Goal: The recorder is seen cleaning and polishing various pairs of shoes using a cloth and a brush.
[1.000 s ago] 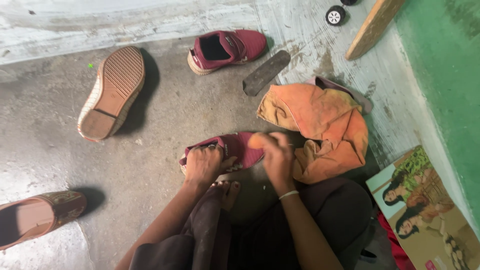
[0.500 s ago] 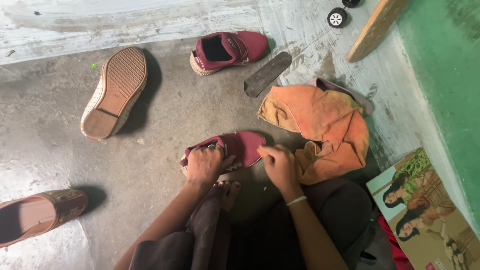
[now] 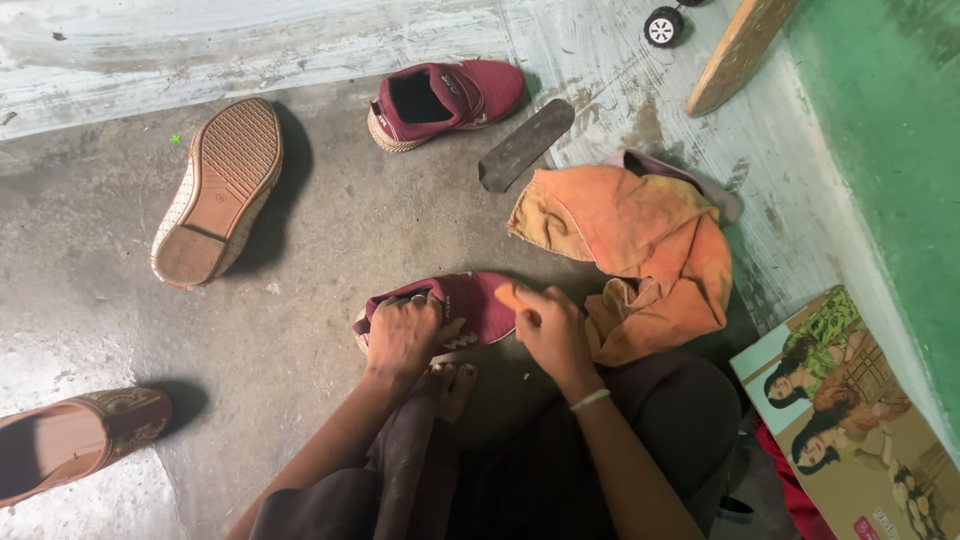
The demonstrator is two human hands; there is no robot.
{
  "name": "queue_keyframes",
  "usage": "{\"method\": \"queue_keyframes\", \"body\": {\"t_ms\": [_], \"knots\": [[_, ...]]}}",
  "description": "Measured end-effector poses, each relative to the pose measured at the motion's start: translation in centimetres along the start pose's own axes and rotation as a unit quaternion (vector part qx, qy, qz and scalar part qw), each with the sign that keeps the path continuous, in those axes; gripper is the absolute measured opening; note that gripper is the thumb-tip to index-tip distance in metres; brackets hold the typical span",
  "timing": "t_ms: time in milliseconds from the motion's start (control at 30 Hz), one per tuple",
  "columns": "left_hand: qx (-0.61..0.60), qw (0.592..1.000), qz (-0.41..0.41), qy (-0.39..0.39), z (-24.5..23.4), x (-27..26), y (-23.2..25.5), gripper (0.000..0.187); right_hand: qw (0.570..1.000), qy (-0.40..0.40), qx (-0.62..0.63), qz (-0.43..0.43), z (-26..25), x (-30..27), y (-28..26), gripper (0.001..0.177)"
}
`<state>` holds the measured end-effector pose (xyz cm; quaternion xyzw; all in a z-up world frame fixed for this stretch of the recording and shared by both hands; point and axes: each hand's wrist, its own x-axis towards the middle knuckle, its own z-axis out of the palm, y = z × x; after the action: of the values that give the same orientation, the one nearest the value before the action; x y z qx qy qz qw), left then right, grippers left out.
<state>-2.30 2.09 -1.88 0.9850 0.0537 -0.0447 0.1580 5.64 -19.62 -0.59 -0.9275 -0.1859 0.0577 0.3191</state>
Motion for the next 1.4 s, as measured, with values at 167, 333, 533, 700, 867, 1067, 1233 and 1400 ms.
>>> {"method": "queue_keyframes", "body": {"t_ms": [167,333,533,700,867,1067,1233,1400], "knots": [[0.005,1.000,0.011,-0.011,-0.2,0.1,0.0,0.051,0.996,-0.004,0.077,-0.042,-1.0,-0.4,0.8,0.029],[0.011,1.000,0.010,-0.024,-0.2,0.1,0.1,0.052,0.998,0.038,0.032,-0.035,-0.5,0.2,-0.5,0.035],[0.032,0.999,0.022,-0.001,0.7,0.1,-0.5,0.054,0.996,-0.044,0.073,-0.026,-0.5,-1.3,-1.3,0.032],[0.017,0.999,0.032,0.000,1.4,0.1,-0.7,0.052,0.996,0.065,0.050,-0.028,0.1,-0.8,-1.8,0.037],[0.017,0.999,0.033,0.034,1.2,0.5,-0.6,0.051,0.993,-0.088,0.077,-0.010,1.1,-1.1,0.9,0.033],[0.018,1.000,0.024,-0.006,0.7,0.1,-0.6,0.051,0.993,0.047,0.085,-0.062,0.1,-0.4,-1.2,0.038],[0.010,1.000,0.018,0.007,0.8,0.5,-0.4,0.051,0.995,-0.050,0.090,-0.003,-0.4,-0.5,-1.1,0.035],[0.010,0.998,0.034,0.043,0.4,0.3,-0.8,0.052,0.983,-0.090,0.147,0.056,-1.3,-0.1,1.8,0.032]]}}
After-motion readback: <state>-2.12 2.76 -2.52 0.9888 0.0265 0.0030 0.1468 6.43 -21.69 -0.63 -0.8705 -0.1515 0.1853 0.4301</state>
